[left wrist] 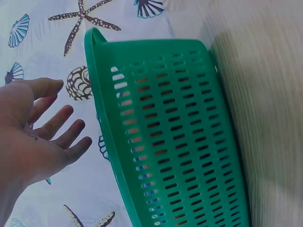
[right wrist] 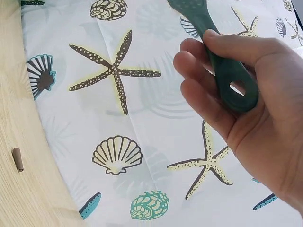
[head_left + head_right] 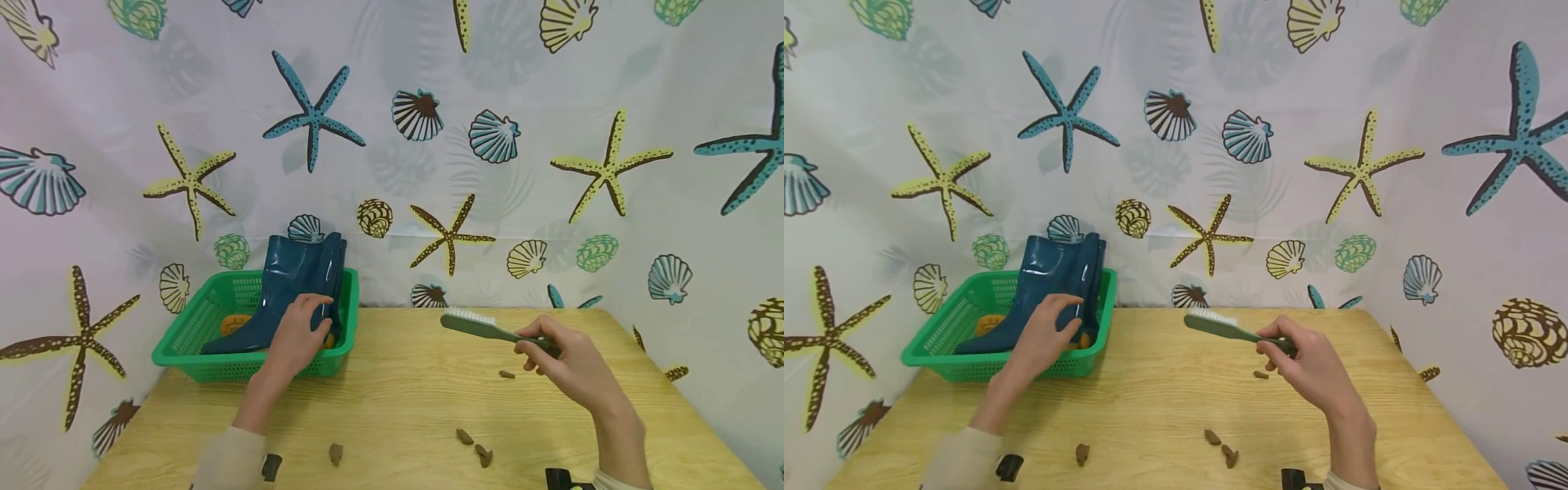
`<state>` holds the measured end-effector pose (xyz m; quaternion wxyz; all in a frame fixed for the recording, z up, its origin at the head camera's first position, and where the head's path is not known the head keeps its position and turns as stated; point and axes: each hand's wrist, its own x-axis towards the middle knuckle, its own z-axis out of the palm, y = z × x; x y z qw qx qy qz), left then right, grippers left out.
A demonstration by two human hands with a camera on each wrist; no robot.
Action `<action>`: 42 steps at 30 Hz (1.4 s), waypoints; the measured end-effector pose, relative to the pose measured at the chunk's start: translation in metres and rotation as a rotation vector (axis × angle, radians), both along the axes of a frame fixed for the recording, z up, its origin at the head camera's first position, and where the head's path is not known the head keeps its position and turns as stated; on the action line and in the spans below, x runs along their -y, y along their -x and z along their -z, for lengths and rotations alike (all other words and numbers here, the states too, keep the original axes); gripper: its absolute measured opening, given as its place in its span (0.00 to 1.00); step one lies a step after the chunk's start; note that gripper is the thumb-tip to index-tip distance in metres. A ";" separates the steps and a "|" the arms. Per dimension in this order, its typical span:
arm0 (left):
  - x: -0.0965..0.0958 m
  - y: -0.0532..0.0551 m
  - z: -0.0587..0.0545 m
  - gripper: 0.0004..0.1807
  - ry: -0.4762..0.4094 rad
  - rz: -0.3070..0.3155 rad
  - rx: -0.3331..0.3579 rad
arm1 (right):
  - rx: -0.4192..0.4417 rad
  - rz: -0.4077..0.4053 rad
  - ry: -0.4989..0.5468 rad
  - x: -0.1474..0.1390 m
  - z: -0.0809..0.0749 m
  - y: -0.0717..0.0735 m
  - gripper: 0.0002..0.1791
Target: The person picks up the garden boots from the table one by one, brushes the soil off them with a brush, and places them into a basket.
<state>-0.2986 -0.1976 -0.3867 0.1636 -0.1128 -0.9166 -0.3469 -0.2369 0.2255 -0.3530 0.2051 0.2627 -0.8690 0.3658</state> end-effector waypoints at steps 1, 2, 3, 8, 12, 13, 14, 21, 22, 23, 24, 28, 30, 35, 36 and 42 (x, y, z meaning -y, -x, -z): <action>-0.003 -0.002 0.001 0.19 0.008 0.006 -0.002 | 0.019 0.008 -0.009 -0.001 0.000 0.000 0.06; -0.005 -0.004 0.002 0.19 0.016 0.007 -0.001 | 0.041 0.018 -0.021 -0.002 0.000 0.000 0.06; -0.007 -0.005 0.003 0.20 0.022 0.010 0.002 | 0.066 0.025 -0.032 -0.002 0.000 0.000 0.05; -0.013 -0.010 0.007 0.20 0.031 0.005 0.000 | 0.207 0.043 -0.053 -0.005 0.002 0.001 0.06; -0.017 -0.011 0.012 0.20 0.023 -0.001 -0.017 | 0.262 0.079 -0.100 -0.007 0.006 0.005 0.06; -0.018 -0.012 0.013 0.20 0.021 -0.003 -0.019 | 0.273 0.087 -0.113 -0.008 0.007 0.006 0.06; -0.019 -0.012 0.014 0.20 0.018 -0.002 -0.021 | 0.284 0.092 -0.124 -0.009 0.008 0.006 0.06; -0.023 -0.015 0.016 0.20 -0.012 0.008 -0.036 | 0.407 0.087 -0.147 -0.014 0.014 0.008 0.13; -0.024 -0.016 0.016 0.20 -0.015 0.009 -0.034 | 0.424 0.085 -0.152 -0.015 0.014 0.008 0.14; -0.024 -0.016 0.015 0.19 -0.017 0.011 -0.031 | 0.443 0.085 -0.158 -0.016 0.015 0.008 0.14; -0.023 -0.016 0.015 0.19 -0.020 0.012 -0.029 | 0.463 0.084 -0.162 -0.017 0.015 0.009 0.14; -0.023 -0.015 0.015 0.19 -0.030 0.016 -0.010 | 0.525 0.081 -0.186 -0.023 0.018 0.011 0.13; -0.023 -0.015 0.014 0.19 -0.035 0.017 -0.002 | 0.538 0.083 -0.199 -0.028 0.019 0.013 0.13; -0.024 -0.015 0.015 0.20 -0.020 0.016 0.006 | 0.648 0.119 -0.188 -0.039 0.022 0.013 0.18; -0.024 -0.014 0.016 0.20 -0.018 0.016 0.009 | 0.675 0.131 -0.185 -0.041 0.023 0.012 0.20; -0.029 -0.014 0.021 0.20 -0.014 0.024 0.024 | 0.782 0.178 -0.201 -0.052 0.029 0.010 0.30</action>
